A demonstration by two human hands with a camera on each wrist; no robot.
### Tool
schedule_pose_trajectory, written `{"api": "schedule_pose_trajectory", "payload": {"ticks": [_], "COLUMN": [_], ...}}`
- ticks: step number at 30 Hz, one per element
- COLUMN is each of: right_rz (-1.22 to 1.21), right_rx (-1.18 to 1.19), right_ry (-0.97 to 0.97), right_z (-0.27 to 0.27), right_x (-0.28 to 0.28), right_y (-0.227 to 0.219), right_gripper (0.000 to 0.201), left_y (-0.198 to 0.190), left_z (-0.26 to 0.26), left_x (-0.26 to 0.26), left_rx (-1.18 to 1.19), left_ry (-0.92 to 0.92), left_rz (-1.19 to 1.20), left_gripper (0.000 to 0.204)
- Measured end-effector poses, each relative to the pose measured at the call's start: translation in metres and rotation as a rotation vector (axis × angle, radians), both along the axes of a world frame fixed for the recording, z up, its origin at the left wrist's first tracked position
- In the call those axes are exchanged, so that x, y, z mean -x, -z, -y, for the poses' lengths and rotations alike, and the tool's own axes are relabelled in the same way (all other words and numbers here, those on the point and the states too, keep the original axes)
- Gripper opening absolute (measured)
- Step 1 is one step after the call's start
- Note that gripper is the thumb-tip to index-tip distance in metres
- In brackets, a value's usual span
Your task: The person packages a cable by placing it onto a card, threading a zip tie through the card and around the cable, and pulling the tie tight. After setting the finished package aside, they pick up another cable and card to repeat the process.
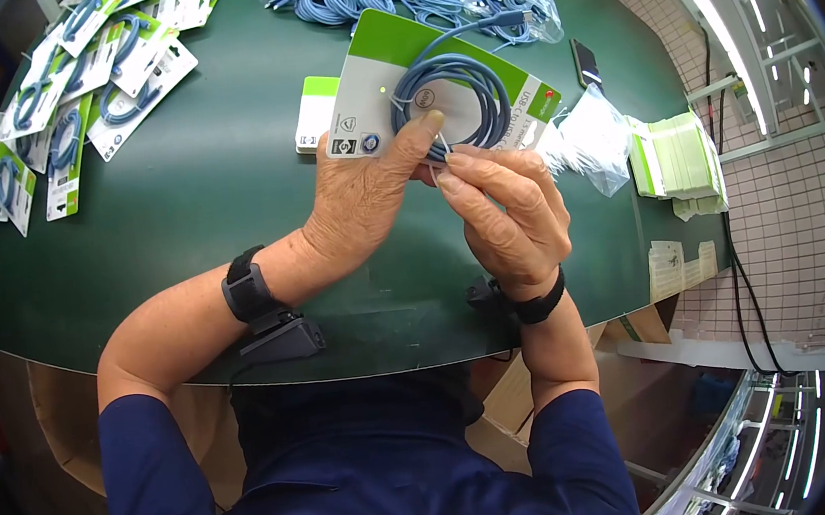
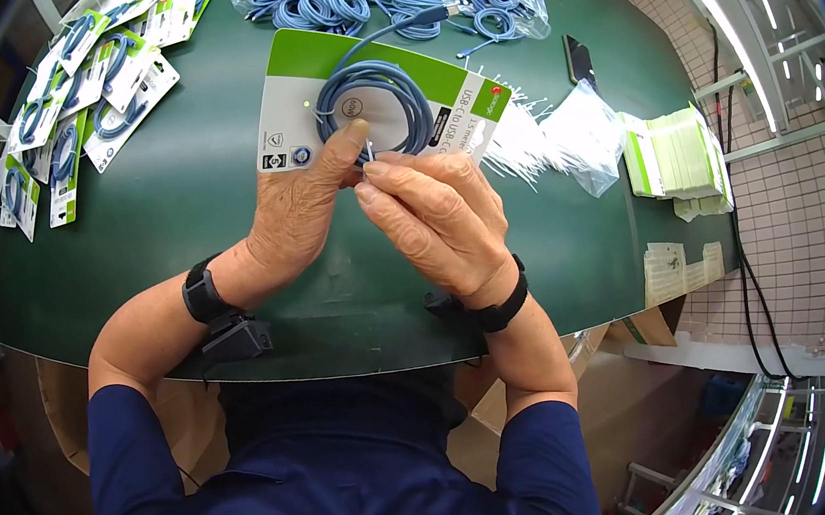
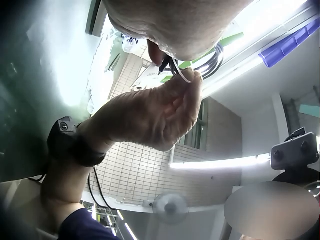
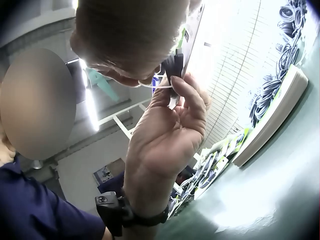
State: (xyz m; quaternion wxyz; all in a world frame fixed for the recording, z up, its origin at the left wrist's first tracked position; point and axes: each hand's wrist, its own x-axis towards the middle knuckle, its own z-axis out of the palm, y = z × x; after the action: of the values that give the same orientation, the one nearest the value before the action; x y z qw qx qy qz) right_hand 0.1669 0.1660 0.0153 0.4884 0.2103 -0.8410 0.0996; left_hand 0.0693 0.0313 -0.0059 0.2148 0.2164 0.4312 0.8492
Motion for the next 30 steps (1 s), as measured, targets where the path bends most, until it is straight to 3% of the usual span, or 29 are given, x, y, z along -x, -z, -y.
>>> {"api": "schedule_pose_trajectory", "payload": {"ticks": [5,26,30], "right_rz": [-0.017,-0.085,-0.019], "right_rx": [-0.018,0.116,0.105], "right_ry": [0.067,0.041,0.055], "right_z": [0.000,-0.005,-0.003], "right_x": [-0.005,0.005,0.001], "right_y": [-0.005,0.003,0.001], "right_gripper": [0.032,0.037,0.026], "left_y": [-0.001,-0.003,-0.001], "left_z": [0.000,-0.001,-0.002], "left_x": [0.000,-0.002,-0.001], "left_rx": [-0.019,-0.032,-0.046], "left_ry": [0.010,0.026,0.023], "left_rz": [0.007,0.022,0.039], "left_gripper": [0.031,0.032,0.032]}}
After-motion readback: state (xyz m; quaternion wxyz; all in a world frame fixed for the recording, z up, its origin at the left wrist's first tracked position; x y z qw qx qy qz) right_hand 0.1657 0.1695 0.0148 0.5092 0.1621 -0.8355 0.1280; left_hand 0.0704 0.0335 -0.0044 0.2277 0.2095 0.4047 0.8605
